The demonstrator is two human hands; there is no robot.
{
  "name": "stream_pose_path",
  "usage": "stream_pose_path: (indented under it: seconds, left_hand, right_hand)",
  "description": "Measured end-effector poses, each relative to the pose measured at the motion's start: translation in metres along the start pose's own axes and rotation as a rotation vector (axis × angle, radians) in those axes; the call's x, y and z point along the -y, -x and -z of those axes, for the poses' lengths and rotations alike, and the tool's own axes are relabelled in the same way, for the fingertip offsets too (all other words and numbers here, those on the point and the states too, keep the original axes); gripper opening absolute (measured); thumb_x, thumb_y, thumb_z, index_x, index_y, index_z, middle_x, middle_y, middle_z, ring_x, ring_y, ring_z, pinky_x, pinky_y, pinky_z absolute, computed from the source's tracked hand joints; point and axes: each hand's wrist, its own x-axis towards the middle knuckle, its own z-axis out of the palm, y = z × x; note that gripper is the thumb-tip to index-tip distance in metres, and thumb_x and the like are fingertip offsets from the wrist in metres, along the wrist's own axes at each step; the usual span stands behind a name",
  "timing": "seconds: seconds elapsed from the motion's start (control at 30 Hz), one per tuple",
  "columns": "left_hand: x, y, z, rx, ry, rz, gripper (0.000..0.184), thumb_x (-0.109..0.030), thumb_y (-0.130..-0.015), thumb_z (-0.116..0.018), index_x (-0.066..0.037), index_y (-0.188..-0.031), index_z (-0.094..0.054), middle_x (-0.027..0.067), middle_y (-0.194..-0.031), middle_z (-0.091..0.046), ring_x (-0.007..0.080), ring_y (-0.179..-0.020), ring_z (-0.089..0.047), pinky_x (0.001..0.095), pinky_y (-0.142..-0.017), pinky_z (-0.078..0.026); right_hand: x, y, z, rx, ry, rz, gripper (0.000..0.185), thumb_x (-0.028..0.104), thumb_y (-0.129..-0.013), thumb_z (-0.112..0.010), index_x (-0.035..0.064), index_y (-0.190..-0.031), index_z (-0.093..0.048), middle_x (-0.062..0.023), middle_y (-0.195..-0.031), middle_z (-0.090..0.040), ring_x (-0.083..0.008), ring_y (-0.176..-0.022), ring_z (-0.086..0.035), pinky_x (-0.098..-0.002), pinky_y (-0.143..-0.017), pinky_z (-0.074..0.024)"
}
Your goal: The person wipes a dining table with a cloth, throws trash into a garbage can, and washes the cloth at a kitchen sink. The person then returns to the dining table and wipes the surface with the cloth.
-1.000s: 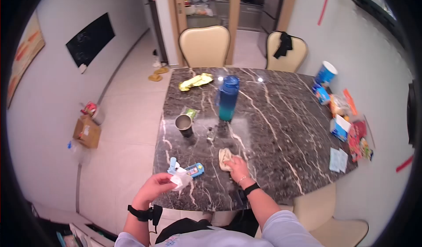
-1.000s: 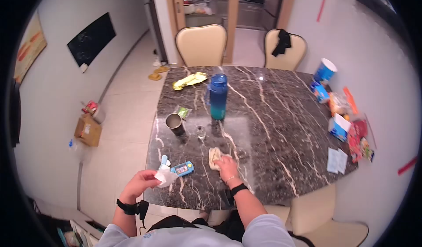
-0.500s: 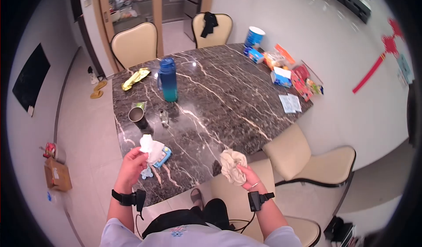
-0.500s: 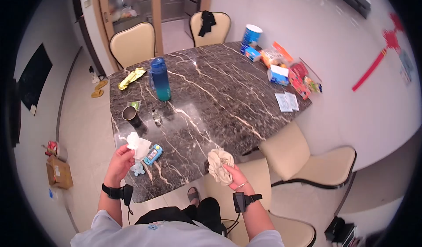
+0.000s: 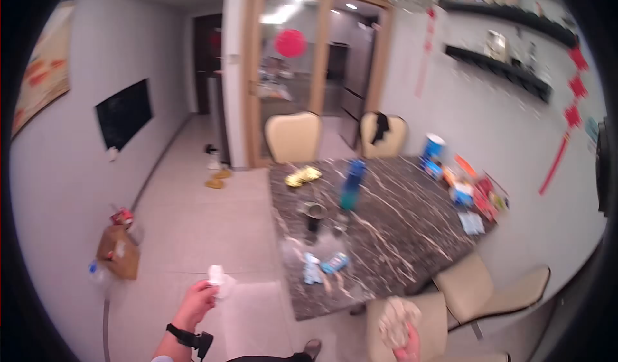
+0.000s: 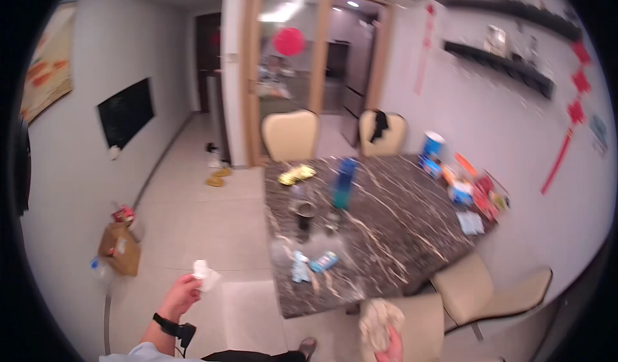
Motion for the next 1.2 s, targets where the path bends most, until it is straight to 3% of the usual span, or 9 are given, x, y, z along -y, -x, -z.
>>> stream_pose_path:
  seconds: [0.03,0.07,0.27,0.47,0.57,0.73,1.07,1.17,1.2]
  left_hand:
    - [-0.012,0.008,0.011,-0.047,0.029,-0.028,0.012,-0.01,-0.083,-0.064,-0.008,-0.096,-0.062,-0.002,-0.074,-0.056,0.0072,-0.058,-0.049,0.0224,-0.053,-0.041]
    - [-0.025,0.013,0.021,0.009,0.026,-0.055,0.012,-0.01,-0.084,-0.064,-0.008,-0.096,-0.062,-0.002,-0.074,-0.056,0.0071,-0.059,-0.049,0.0221,-0.054,-0.041]
    - [-0.062,-0.006,0.112,0.035,0.06,-0.122,0.009,-0.009,-0.085,-0.063,-0.006,-0.093,-0.061,-0.0022,-0.075,-0.056,0.0068,-0.062,-0.049,0.0213,-0.058,-0.04]
    - [-0.088,-0.063,0.27,-0.039,0.133,-0.152,0.01,-0.009,-0.085,-0.063,-0.005,-0.093,-0.059,-0.0015,-0.075,-0.056,0.0071,-0.061,-0.049,0.0214,-0.055,-0.04]
    - [-0.102,-0.08,0.351,-0.14,0.149,-0.135,0.011,-0.008,-0.085,-0.061,-0.005,-0.095,-0.058,-0.0006,-0.074,-0.057,0.0075,-0.058,-0.05,0.0216,-0.054,-0.04]
    - [-0.154,-0.145,0.432,-0.119,0.171,-0.168,0.014,-0.008,-0.086,-0.058,-0.008,-0.1,-0.058,-0.0007,-0.075,-0.061,0.0083,-0.056,-0.054,0.0223,-0.05,-0.044]
    - [-0.3,-0.41,0.342,0.274,0.071,-0.299,0.028,-0.004,-0.086,-0.054,-0.003,-0.114,-0.055,0.0038,-0.097,-0.062,0.0102,-0.072,-0.055,0.0226,-0.061,-0.042]
    - [-0.332,-0.493,0.367,0.159,0.043,-0.23,0.033,-0.005,-0.085,-0.054,-0.003,-0.117,-0.053,0.005,-0.101,-0.062,0.0117,-0.076,-0.056,0.0241,-0.061,-0.043]
    - [-0.358,-0.483,0.356,0.129,-0.113,-0.247,0.028,-0.016,-0.093,-0.056,-0.003,-0.119,-0.054,0.0034,-0.095,-0.061,0.0129,-0.077,-0.056,0.027,-0.07,-0.046]
  right_hand:
    - [0.004,0.057,-0.06,-0.114,0.003,-0.042,0.032,0.023,-0.095,-0.052,0.0019,-0.119,-0.057,-0.01,-0.109,-0.064,-0.0217,-0.101,-0.061,-0.0354,-0.087,-0.0508]
    - [-0.005,0.06,-0.042,-0.091,0.064,-0.022,0.038,0.022,-0.094,-0.054,0.002,-0.125,-0.051,-0.0109,-0.12,-0.06,-0.0238,-0.109,-0.057,-0.0382,-0.092,-0.0493]
    - [-0.067,0.103,-0.125,-0.196,0.165,0.119,0.042,0.023,-0.093,-0.056,0.0017,-0.128,-0.049,-0.0111,-0.124,-0.057,-0.0229,-0.11,-0.057,-0.0364,-0.091,-0.0491]
    - [-0.183,0.054,-0.244,-0.058,0.198,-0.046,0.044,0.024,-0.094,-0.055,0.0064,-0.133,-0.047,-0.0113,-0.13,-0.054,-0.0225,-0.115,-0.055,-0.0362,-0.093,-0.0487]
    - [-0.263,-0.044,-0.265,0.094,0.029,-0.02,0.04,0.027,-0.093,-0.048,0.0041,-0.125,-0.052,-0.0117,-0.119,-0.06,-0.0321,-0.107,-0.059,-0.049,-0.088,-0.0494]
    - [-0.333,-0.089,-0.416,0.228,0.072,-0.044,0.038,0.011,-0.092,-0.05,0.0023,-0.129,-0.045,-0.0142,-0.12,-0.057,-0.0296,-0.107,-0.059,-0.0456,-0.09,-0.0503]
    - [-0.414,-0.305,-0.561,0.276,0.001,-0.038,0.039,0.007,-0.091,-0.051,0.002,-0.129,-0.044,-0.013,-0.12,-0.057,-0.0268,-0.105,-0.06,-0.042,-0.089,-0.0517]
    - [-0.427,-0.388,-0.621,0.341,-0.086,-0.018,0.038,0.008,-0.091,-0.051,0.0025,-0.129,-0.045,-0.0122,-0.12,-0.057,-0.0252,-0.106,-0.06,-0.0404,-0.088,-0.0519]
    - [-0.431,-0.412,-0.642,0.333,-0.059,-0.058,0.038,0.009,-0.092,-0.052,0.0029,-0.129,-0.045,-0.0115,-0.12,-0.058,-0.0241,-0.105,-0.06,-0.0394,-0.088,-0.0519]
